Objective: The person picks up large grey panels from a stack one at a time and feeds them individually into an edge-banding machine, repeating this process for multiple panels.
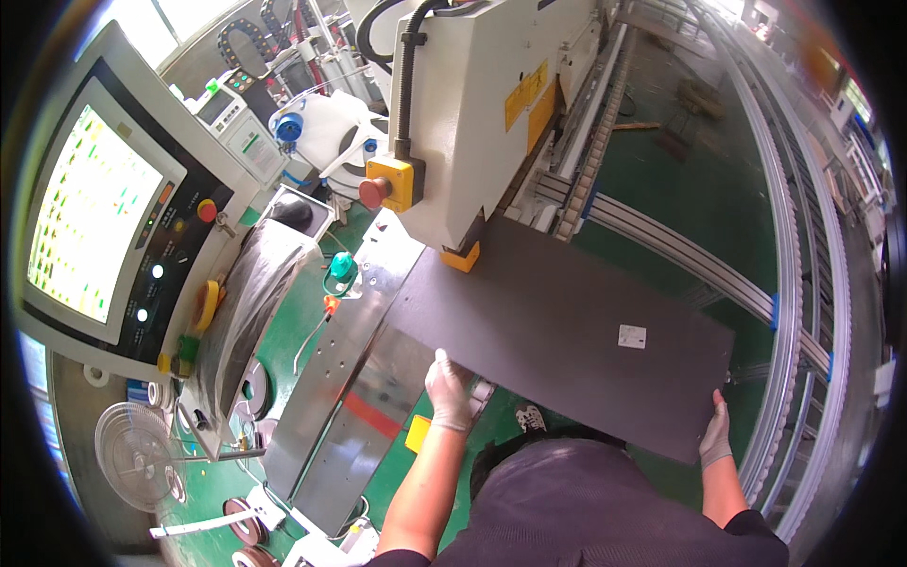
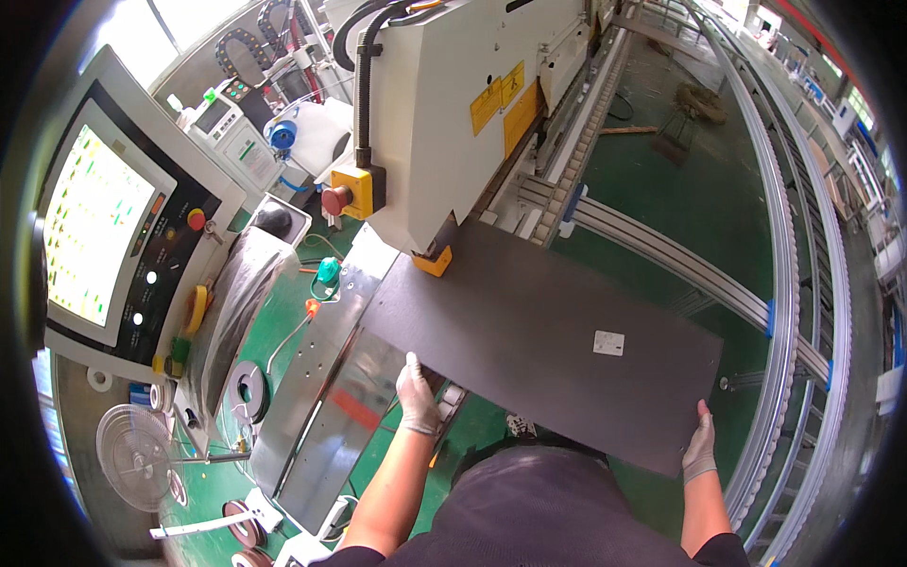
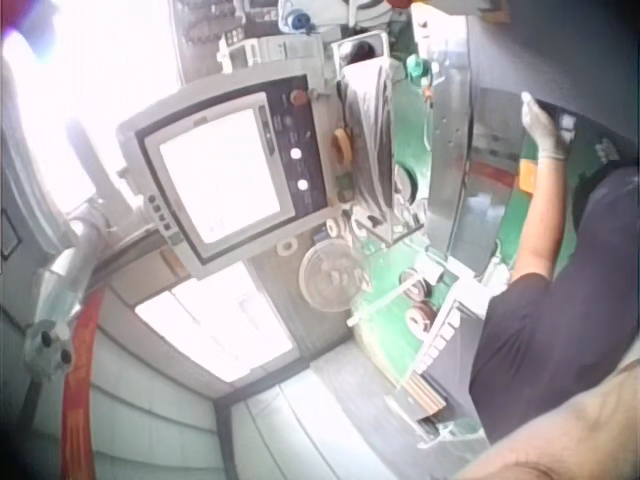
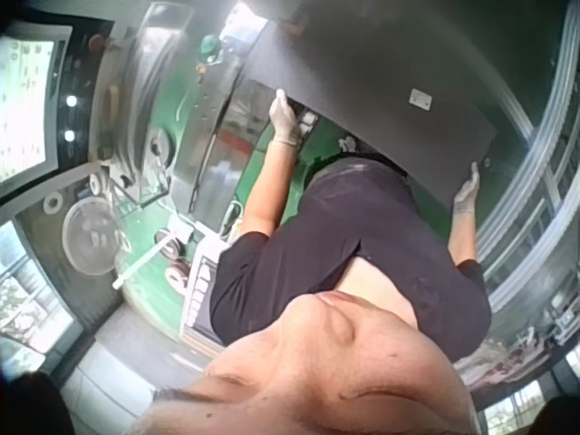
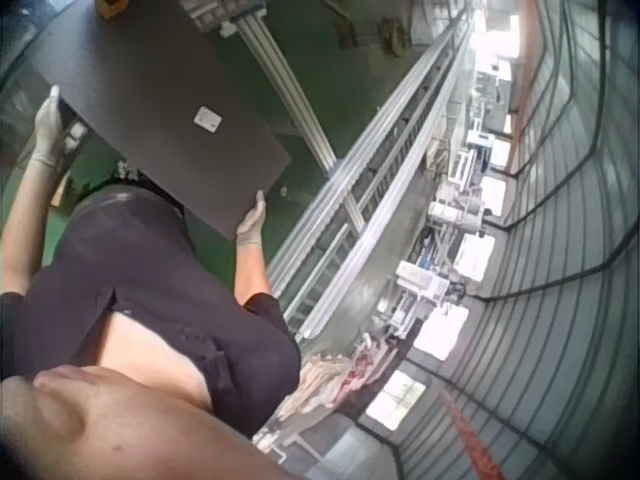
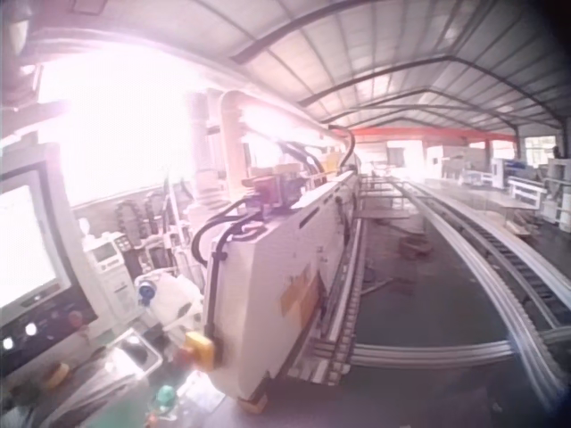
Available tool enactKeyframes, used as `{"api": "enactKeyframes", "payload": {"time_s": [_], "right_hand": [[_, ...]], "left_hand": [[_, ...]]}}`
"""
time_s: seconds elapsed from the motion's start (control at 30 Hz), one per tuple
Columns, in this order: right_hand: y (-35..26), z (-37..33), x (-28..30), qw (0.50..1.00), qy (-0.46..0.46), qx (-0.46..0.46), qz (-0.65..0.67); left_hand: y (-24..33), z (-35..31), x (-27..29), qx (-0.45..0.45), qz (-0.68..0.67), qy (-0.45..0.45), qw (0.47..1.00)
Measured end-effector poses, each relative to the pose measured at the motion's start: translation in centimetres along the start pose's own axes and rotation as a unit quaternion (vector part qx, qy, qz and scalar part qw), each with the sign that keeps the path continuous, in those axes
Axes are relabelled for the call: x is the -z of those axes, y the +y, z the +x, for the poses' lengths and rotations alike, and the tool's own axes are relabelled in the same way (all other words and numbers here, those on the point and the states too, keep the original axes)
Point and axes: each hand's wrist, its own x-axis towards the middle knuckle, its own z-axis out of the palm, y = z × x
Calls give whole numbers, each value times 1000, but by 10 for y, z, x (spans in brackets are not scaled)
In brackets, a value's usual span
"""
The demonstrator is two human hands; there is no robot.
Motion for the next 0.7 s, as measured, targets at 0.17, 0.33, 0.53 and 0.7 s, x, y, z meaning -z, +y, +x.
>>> {"api": "enactKeyframes", "payload": {"time_s": [0.17, 0.33, 0.53, 0.7], "right_hand": [[-12, 60, 21, 991, -63, 91, 75], [-42, 110, 7, 986, -81, 136, 61], [-52, 96, -111, 805, 87, 380, -448], [11, 30, -267, 685, -200, 553, -431]], "left_hand": [[12, 20, -60, 42, -86, -37, 995], [-5, 60, -70, 102, -44, -143, 983], [0, -1, -26, -119, 306, -156, 932], [19, -89, 72, -218, 566, -113, 787]]}}
